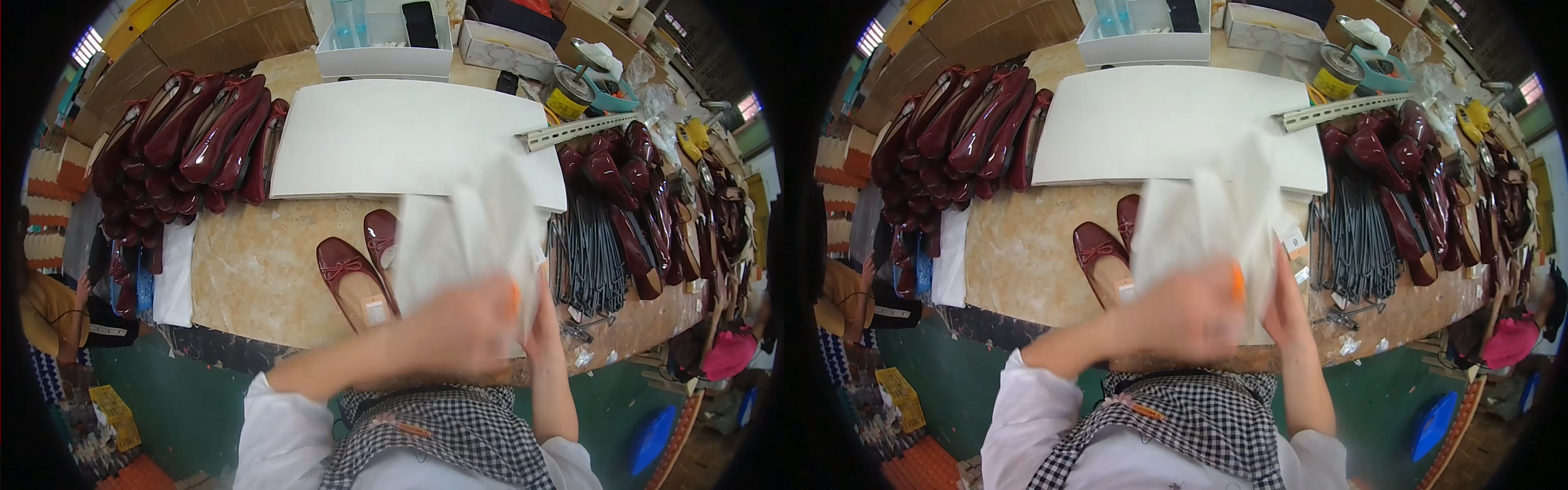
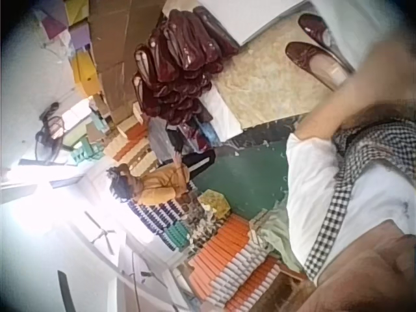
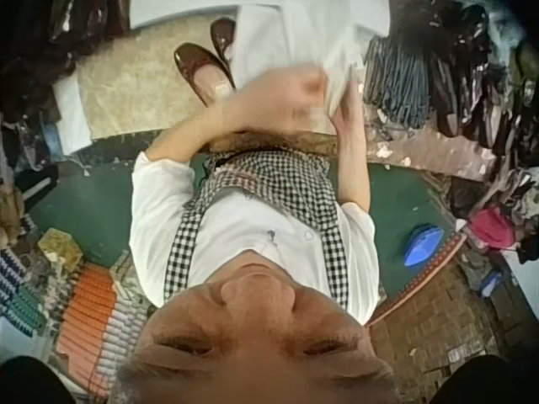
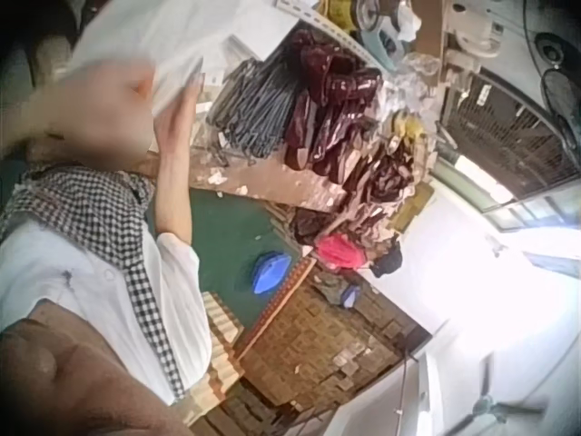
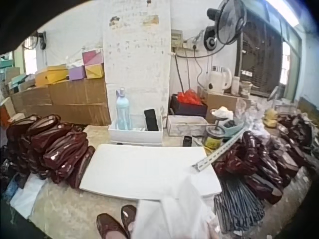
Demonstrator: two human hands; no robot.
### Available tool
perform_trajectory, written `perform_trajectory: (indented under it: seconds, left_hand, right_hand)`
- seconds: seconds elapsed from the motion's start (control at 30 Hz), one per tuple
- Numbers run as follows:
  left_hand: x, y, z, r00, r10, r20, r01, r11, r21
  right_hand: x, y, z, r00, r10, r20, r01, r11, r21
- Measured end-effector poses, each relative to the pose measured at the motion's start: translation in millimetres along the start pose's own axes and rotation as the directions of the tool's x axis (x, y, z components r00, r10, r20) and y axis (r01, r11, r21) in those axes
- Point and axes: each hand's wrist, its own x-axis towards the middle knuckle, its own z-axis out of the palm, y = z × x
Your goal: The person wipes the exterior of maroon patent leather flats with a white cloth and inserts a metal shoe tree into each shoe. The person repeats this process for multiple pairs of shoes on a cluttered workbench in a factory setting.
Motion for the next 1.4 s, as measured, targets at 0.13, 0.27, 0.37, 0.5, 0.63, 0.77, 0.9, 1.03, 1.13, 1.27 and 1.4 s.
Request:
perform_trajectory:
  seconds: [0.13,0.27,0.37,0.5,0.63,0.77,0.9,1.03,1.13,1.27,1.4]
  left_hand:
    - [-24.9,-1.2,-15.2,0.921,0.251,-0.297,-0.199,0.961,0.193]
    - [-76.3,-23.3,-7.9,0.778,-0.038,-0.627,0.229,0.946,0.227]
    - [-82.3,-32.1,-19.0,0.503,-0.515,-0.694,0.299,0.857,-0.419]
    - [-106.8,-40.8,-15.3,0.506,-0.777,-0.374,0.051,0.46,-0.886]
    - [-135.3,-29.0,16.9,0.662,-0.542,-0.517,0.682,0.721,0.118]
    - [-137.7,-26.8,51.5,0.843,-0.242,-0.481,0.517,0.613,0.597]
    - [-135.8,-28.6,52.5,0.822,-0.429,-0.375,0.569,0.653,0.5]
    - [-141.6,-29.0,56.8,0.832,-0.336,-0.441,0.552,0.583,0.596]
    - [-136.8,-29.1,57.6,0.852,-0.341,-0.397,0.523,0.589,0.616]
    - [-132.6,-27.5,51.0,0.841,-0.395,-0.37,0.541,0.575,0.614]
    - [-138.1,-3.2,-2.4,0.731,-0.468,-0.497,0.614,0.769,0.18]
  right_hand:
    - [-21.2,14.2,43.8,0.967,0.22,0.127,-0.227,0.973,0.048]
    - [9.7,13.1,60.7,0.878,0.18,0.443,0.275,0.568,-0.776]
    - [-5.4,31.1,87.6,0.801,-0.042,0.598,0.558,0.415,-0.718]
    - [38.0,63.3,102.0,0.593,-0.069,0.802,0.79,-0.139,-0.597]
    - [76.2,73.4,111.9,0.945,0.071,0.32,0.227,0.564,-0.794]
    - [88.9,121.7,98.4,0.444,0.016,0.896,0.736,-0.576,-0.355]
    - [96.3,133.5,110.0,0.548,0.219,0.807,0.739,-0.579,-0.345]
    - [87.9,103.1,114.2,0.728,0.174,0.664,0.686,-0.219,-0.694]
    - [106.4,117.6,102.9,0.698,0.059,0.713,0.676,-0.382,-0.63]
    - [125.2,144.8,105.8,0.691,-0.021,0.722,0.615,-0.507,-0.604]
    - [94.3,101.9,92.3,0.641,-0.134,0.756,0.767,0.084,-0.636]
